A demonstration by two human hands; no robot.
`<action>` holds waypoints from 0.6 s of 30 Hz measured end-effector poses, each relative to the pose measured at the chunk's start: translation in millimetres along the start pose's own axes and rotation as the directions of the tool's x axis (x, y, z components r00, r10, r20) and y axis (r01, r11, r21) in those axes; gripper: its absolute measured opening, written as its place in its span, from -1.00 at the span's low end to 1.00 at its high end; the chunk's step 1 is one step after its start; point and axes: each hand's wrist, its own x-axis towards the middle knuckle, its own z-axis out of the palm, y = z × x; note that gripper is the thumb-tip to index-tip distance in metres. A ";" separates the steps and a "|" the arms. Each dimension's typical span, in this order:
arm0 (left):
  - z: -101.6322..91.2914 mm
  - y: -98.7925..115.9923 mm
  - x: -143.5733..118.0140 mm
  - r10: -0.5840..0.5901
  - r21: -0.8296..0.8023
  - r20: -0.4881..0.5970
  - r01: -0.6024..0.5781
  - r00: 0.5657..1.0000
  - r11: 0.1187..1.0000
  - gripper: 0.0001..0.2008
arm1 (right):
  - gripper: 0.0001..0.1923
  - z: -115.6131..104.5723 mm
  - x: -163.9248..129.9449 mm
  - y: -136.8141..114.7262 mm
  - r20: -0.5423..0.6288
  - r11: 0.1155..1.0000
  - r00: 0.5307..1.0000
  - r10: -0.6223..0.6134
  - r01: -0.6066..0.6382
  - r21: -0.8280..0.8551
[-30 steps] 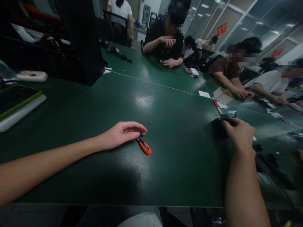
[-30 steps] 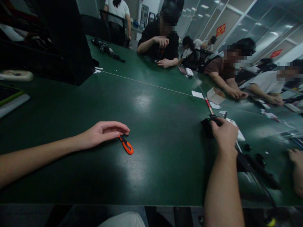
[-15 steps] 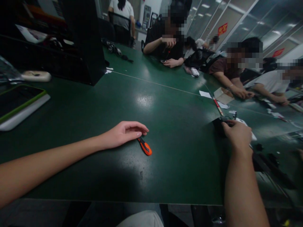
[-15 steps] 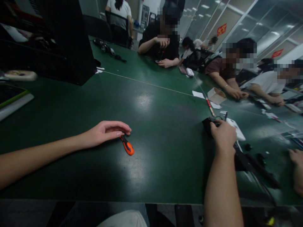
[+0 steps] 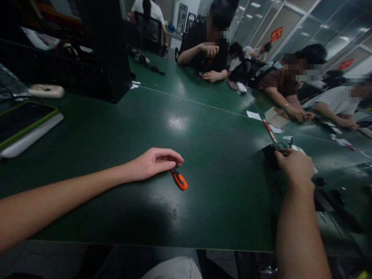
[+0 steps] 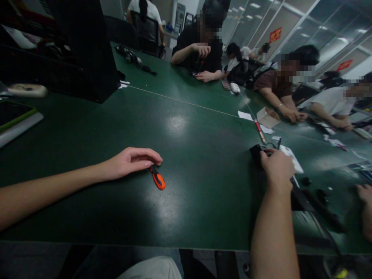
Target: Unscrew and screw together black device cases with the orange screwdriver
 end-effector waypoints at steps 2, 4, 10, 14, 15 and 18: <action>-0.2 0.6 -0.1 0.000 0.006 0.004 0.000 1.000 1.000 -0.76 | -0.54 2.1 4.3 1.9 0.002 0.999 0.999 -0.040 0.040 -0.022; -0.3 0.7 0.0 0.002 0.013 0.005 -0.002 1.000 1.000 -0.76 | -0.56 4.9 9.8 3.6 0.013 0.994 0.995 -0.097 0.098 -0.043; -0.4 -0.7 -0.2 0.010 0.025 0.013 -0.011 1.000 1.000 -0.77 | -0.48 12.9 24.7 6.0 0.063 0.973 0.979 -0.196 0.202 -0.109; -0.2 0.5 -0.2 0.013 0.039 0.014 -0.014 1.000 0.999 -0.77 | -0.42 15.3 27.1 4.8 0.083 0.955 0.967 -0.240 0.250 -0.161; 0.0 1.0 -0.1 0.012 0.043 0.015 -0.012 1.000 0.999 -0.77 | -0.41 15.8 26.7 4.2 0.088 0.951 0.966 -0.244 0.256 -0.171; 0.3 2.1 0.2 0.007 0.051 0.018 -0.008 1.000 0.999 -0.77 | -0.40 17.0 24.3 2.9 0.104 0.943 0.962 -0.253 0.269 -0.196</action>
